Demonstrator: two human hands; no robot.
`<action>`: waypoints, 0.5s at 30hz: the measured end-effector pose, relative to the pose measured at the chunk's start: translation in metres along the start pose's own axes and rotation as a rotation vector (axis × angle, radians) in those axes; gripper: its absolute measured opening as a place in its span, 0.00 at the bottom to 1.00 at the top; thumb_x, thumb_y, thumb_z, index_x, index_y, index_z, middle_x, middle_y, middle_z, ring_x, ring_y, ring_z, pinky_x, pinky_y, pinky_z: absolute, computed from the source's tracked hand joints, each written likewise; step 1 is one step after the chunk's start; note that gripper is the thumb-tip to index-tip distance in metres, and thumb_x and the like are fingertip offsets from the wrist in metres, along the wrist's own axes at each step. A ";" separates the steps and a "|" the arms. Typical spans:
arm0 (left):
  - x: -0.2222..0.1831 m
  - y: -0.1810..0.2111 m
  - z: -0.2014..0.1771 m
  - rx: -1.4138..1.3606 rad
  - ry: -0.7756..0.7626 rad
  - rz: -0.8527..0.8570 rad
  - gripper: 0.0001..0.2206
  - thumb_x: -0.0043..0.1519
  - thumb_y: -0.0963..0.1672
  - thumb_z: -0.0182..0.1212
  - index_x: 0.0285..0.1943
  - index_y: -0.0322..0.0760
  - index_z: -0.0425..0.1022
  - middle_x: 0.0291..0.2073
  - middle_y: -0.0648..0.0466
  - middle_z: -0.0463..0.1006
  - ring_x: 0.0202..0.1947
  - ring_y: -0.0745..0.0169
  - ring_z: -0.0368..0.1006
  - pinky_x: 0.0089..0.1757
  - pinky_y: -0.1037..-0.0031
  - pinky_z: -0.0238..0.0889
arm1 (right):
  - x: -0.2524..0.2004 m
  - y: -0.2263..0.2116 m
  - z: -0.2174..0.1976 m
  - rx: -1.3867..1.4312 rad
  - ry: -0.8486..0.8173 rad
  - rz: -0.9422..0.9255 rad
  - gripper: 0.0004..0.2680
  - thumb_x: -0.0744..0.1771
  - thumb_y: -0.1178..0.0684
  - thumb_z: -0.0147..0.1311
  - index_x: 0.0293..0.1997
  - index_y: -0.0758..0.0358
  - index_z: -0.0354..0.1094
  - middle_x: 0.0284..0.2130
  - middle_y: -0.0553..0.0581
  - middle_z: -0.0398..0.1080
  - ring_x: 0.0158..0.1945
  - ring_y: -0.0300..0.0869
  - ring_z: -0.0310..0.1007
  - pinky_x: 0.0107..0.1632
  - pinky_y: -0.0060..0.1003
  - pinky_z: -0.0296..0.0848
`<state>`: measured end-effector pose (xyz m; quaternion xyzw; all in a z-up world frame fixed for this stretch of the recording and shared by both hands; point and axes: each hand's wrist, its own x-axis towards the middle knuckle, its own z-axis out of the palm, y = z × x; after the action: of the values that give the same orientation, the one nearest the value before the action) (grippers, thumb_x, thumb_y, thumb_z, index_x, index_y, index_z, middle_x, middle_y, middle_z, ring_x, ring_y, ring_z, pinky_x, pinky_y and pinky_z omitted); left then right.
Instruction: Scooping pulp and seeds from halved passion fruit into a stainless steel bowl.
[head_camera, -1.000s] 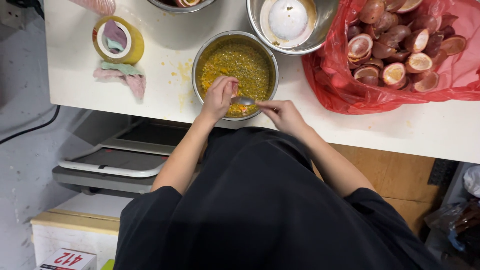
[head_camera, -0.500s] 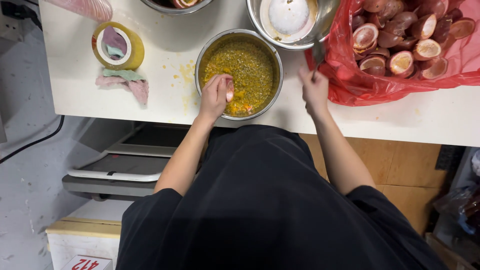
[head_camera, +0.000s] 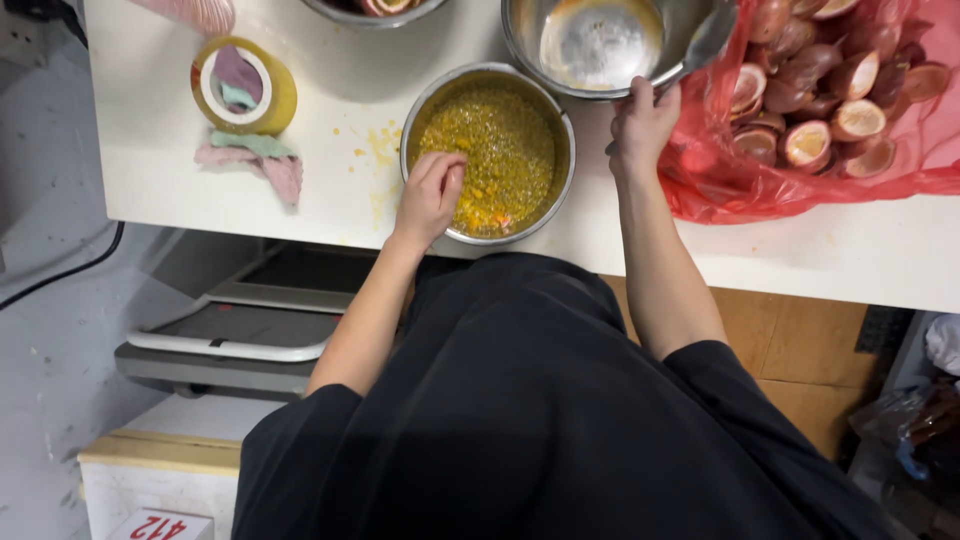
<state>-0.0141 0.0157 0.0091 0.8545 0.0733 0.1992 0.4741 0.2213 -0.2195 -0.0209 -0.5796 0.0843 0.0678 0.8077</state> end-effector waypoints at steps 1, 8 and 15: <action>-0.001 0.001 -0.001 -0.002 0.000 0.007 0.08 0.70 0.42 0.54 0.52 0.30 0.76 0.44 0.45 0.77 0.45 0.47 0.75 0.46 0.66 0.69 | 0.000 -0.004 -0.003 0.001 0.002 -0.007 0.04 0.69 0.60 0.51 0.48 0.63 0.62 0.28 0.51 0.68 0.18 0.33 0.59 0.20 0.31 0.53; 0.000 0.002 -0.010 -0.027 -0.062 -0.127 0.09 0.69 0.42 0.55 0.51 0.31 0.76 0.43 0.46 0.77 0.41 0.51 0.74 0.43 0.68 0.69 | -0.009 -0.066 0.020 0.101 0.015 -0.097 0.03 0.70 0.60 0.50 0.46 0.62 0.60 0.20 0.46 0.60 0.15 0.30 0.50 0.16 0.31 0.46; 0.011 0.000 -0.019 -0.030 -0.052 -0.150 0.10 0.70 0.43 0.55 0.51 0.31 0.77 0.44 0.46 0.78 0.41 0.51 0.75 0.43 0.68 0.69 | 0.123 -0.073 0.049 0.060 -0.072 -0.172 0.04 0.72 0.57 0.52 0.48 0.63 0.62 0.19 0.46 0.57 0.17 0.32 0.50 0.20 0.32 0.47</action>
<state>-0.0120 0.0342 0.0206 0.8442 0.1218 0.1419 0.5023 0.3596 -0.1945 0.0356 -0.5573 0.0072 0.0163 0.8301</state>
